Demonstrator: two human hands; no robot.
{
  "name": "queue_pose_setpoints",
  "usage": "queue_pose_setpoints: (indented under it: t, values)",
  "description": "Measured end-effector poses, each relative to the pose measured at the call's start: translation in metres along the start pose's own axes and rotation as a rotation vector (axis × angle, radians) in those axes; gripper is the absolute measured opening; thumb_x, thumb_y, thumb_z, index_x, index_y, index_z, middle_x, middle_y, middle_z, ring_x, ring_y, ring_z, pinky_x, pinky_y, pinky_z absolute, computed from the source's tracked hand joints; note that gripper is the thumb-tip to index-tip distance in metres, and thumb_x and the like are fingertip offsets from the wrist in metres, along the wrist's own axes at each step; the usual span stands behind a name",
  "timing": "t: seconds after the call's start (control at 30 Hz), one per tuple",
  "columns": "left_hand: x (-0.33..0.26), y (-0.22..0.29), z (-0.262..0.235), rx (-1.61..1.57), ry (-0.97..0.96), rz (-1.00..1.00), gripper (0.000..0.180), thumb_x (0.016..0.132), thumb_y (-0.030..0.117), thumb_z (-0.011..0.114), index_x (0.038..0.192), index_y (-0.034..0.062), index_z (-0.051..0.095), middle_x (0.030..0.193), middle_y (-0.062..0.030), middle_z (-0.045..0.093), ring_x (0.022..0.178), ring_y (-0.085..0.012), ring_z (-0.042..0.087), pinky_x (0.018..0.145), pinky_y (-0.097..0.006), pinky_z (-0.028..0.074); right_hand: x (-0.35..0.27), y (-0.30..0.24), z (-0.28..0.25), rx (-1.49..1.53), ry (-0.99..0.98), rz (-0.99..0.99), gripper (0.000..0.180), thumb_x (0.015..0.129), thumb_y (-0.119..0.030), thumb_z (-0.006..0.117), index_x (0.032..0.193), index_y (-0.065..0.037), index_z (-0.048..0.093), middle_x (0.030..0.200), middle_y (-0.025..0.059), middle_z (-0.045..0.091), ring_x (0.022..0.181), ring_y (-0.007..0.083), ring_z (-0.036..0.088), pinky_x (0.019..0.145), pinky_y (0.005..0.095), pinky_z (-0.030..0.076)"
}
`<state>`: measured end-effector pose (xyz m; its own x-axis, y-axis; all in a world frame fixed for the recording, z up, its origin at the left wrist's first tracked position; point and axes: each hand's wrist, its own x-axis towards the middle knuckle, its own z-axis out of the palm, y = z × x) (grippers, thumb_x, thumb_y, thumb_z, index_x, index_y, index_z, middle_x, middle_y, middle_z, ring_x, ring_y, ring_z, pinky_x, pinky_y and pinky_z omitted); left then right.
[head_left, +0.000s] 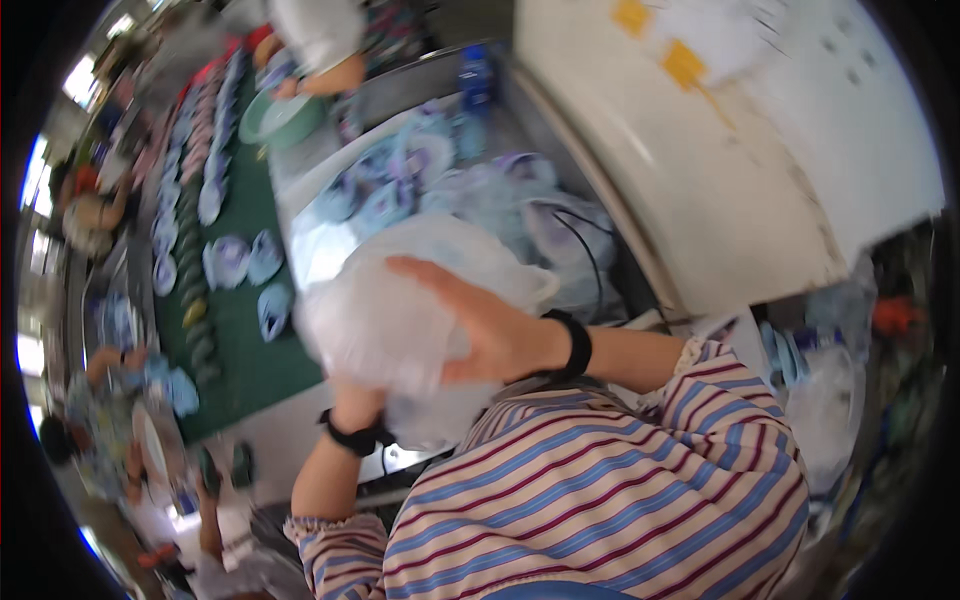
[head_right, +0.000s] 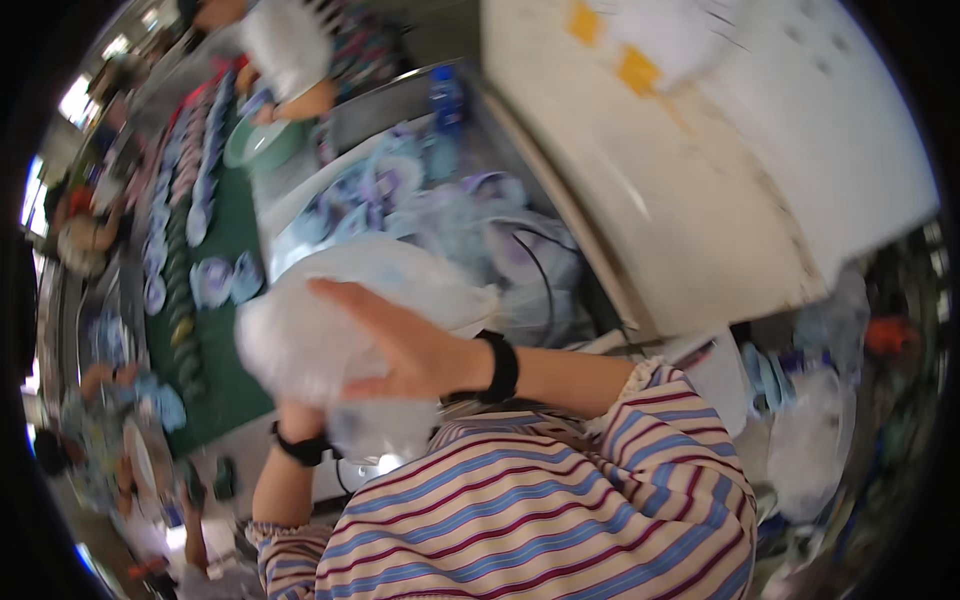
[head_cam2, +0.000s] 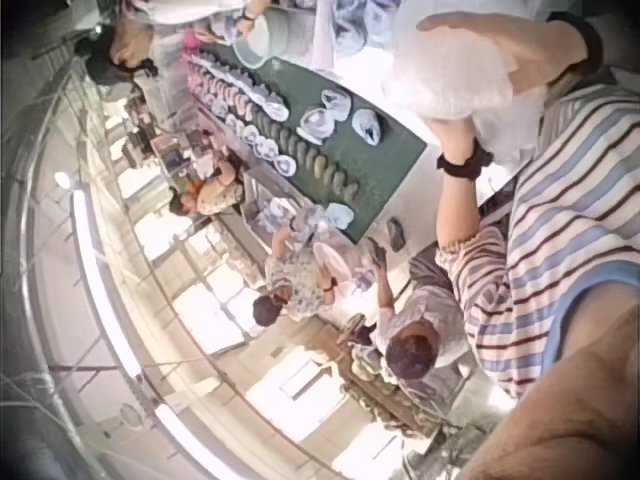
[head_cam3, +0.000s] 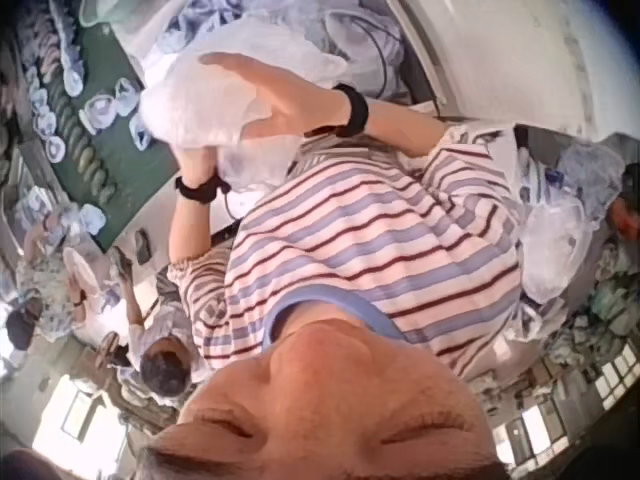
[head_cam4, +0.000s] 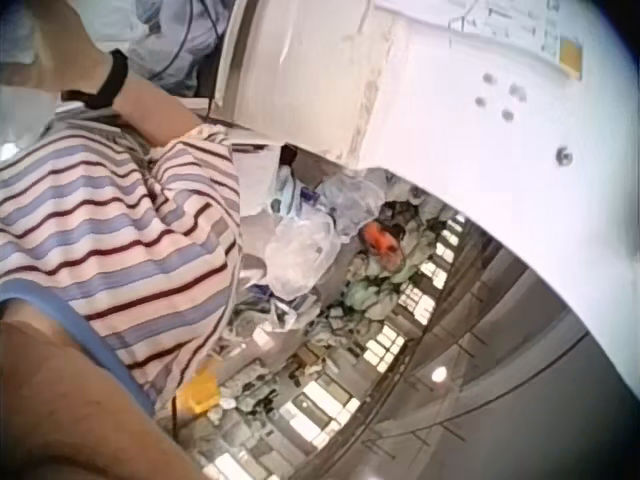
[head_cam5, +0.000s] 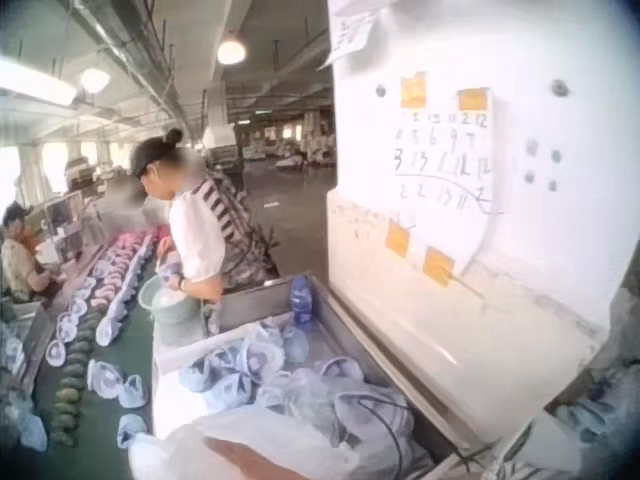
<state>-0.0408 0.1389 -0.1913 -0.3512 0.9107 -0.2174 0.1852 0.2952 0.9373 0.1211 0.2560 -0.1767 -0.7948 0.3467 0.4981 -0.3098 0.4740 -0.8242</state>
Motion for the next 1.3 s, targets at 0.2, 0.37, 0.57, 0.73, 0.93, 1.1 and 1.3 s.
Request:
queue_pose_setpoints:
  t: [0.2,0.37,0.57,0.73,0.93,1.1,1.3]
  values:
    - [0.060,0.070,-0.005,0.147,-0.111,0.616,0.047,0.074,0.016,0.072,0.116,0.0046,0.056,0.108,-0.0137,0.059,0.101,-0.0259,0.057,0.089,-0.041,0.044,-0.067,-0.017,-0.085,-0.326,0.522,-0.307,0.112,0.068,-0.060,0.068,0.147,-0.014,0.004,0.147,0.0267,0.002,0.135,0.0455,0.007,0.106,0.0574,0.013]
    - [0.123,0.084,0.129,0.202,-0.905,0.757,0.047,0.073,0.017,0.073,0.115,0.0047,0.057,0.112,-0.0146,0.058,0.106,-0.0293,0.055,0.091,-0.042,0.042,-0.119,-0.022,-0.114,-0.655,0.767,-0.494,0.089,0.072,-0.044,0.070,0.139,-0.013,0.021,0.141,0.0245,0.020,0.131,0.0407,0.020,0.105,0.0523,0.020]
    - [0.113,0.089,0.305,0.108,-1.497,0.904,0.047,0.072,0.019,0.074,0.114,0.0049,0.058,0.118,-0.0157,0.056,0.112,-0.0333,0.052,0.094,-0.043,0.040,-0.239,0.012,-0.108,-0.796,1.055,0.107,0.047,0.075,-0.021,0.067,0.118,-0.008,0.053,0.127,0.0157,0.047,0.119,0.0325,0.042,0.103,0.0437,0.029]
    - [0.084,0.103,0.351,-0.305,-1.547,1.127,0.040,0.072,0.016,0.072,0.109,0.0062,0.059,0.122,-0.0152,0.052,0.118,-0.0361,0.046,0.094,-0.047,0.037,-0.429,-0.032,-0.120,-0.762,1.671,0.357,0.029,0.082,-0.015,0.060,0.107,-0.002,0.058,0.109,0.0115,0.060,0.100,0.0233,0.056,0.084,0.0385,0.046]
    - [0.113,0.083,0.422,0.110,-1.622,1.415,0.032,0.073,0.011,0.068,0.104,0.0088,0.060,0.121,-0.0131,0.052,0.120,-0.0350,0.044,0.096,-0.045,0.036,-0.634,-0.147,-0.163,-1.403,2.569,-0.768,0.022,0.085,-0.013,0.055,0.095,0.007,0.057,0.091,0.0109,0.061,0.075,0.0208,0.056,0.069,0.0321,0.049]
    - [0.077,0.063,0.538,0.056,-1.591,0.982,0.042,0.077,0.011,0.065,0.117,0.0085,0.052,0.125,-0.0153,0.049,0.119,-0.0335,0.044,0.097,-0.040,0.036,-0.737,-0.077,-0.142,-1.517,1.009,1.788,0.025,0.075,-0.013,0.048,0.093,-0.001,0.062,0.085,0.0213,0.064,0.081,0.0384,0.062,0.076,0.0478,0.049]
    - [0.022,0.007,0.756,0.171,-1.507,0.782,0.057,0.080,0.015,0.062,0.133,0.0075,0.041,0.129,-0.0172,0.042,0.119,-0.0233,0.039,0.097,-0.032,0.033,-0.668,-0.114,-0.151,-0.537,1.927,1.151,0.044,0.069,0.001,0.059,0.113,0.002,0.057,0.099,0.0080,0.064,0.089,0.0180,0.059,0.078,0.0317,0.048]
